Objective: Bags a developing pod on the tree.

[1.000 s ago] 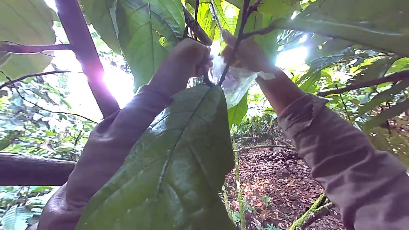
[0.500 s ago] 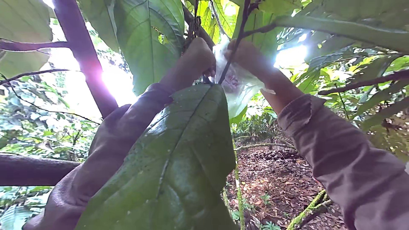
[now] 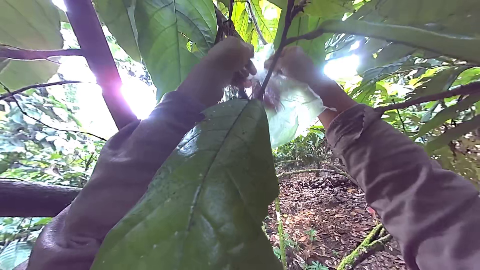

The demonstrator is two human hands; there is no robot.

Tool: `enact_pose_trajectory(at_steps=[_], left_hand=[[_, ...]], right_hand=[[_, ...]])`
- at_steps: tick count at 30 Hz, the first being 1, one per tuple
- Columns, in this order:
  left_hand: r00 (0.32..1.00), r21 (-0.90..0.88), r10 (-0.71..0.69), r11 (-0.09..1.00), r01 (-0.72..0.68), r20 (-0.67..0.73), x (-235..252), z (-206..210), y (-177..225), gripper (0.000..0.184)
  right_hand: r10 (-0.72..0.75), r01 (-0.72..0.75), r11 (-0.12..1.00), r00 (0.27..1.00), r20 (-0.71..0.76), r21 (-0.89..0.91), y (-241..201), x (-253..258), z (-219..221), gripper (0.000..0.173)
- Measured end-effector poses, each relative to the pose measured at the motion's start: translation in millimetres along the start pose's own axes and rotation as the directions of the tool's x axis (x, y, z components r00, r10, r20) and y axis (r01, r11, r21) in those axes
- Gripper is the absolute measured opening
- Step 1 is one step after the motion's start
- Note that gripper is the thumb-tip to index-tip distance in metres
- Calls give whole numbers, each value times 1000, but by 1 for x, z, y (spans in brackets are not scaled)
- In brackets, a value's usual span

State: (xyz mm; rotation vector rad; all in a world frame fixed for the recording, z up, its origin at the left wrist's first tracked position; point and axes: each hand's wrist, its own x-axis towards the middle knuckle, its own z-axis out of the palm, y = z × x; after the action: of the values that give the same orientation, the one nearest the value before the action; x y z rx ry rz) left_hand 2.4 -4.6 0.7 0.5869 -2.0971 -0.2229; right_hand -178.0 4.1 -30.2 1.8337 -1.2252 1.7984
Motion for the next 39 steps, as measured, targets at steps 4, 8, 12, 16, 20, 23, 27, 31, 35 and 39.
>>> enact_pose_trajectory(at_steps=[4, 8, 12, 16, 20, 23, 27, 31, 35, 39], left_hand=[[998, 243, 56, 969, -49, -20, -5, -4, 4, 10], [993, 390, 118, 915, -101, -20, -5, -5, 4, 22], [997, 294, 74, 953, -78, 23, 4, -2, -1, 23], [998, 373, -35, 928, 11, 57, 8, 7, 4, 14], [999, 272, 12, 962, -21, 36, 16, 11, -1, 4], [999, 289, 43, 957, -36, -18, 26, 10, -1, 12], [1000, 268, 24, 963, -23, -1, 24, 8, 3, 21], [999, 291, 31, 956, -38, 29, 19, 3, 5, 18], [1000, 303, 28, 953, -25, -7, 25, -1, 8, 10], [998, 240, 54, 969, -58, 26, 22, -1, 6, 13]], right_hand=[[19, -9, 997, 992, -127, 79, -2, 1, 2, 26], [-135, 122, 990, 964, -231, -67, -5, -34, 1, 45], [-394, 391, 885, 918, 43, -253, 10, -78, 9, 60], [-460, 448, 862, 888, 4, -238, 19, -107, 22, 63], [-495, 479, 838, 869, 6, -261, 32, -120, 13, 61], [-509, 510, 821, 858, 75, -257, 47, -125, 3, 49], [-572, 589, 801, 805, 156, -101, 64, -110, -22, 27], [-231, 265, 934, 960, -158, 241, 37, -89, -32, 31], [84, -32, 911, 991, -108, 411, 21, -38, -32, 47], [191, -183, 894, 981, 22, 408, 19, 4, -25, 26]])
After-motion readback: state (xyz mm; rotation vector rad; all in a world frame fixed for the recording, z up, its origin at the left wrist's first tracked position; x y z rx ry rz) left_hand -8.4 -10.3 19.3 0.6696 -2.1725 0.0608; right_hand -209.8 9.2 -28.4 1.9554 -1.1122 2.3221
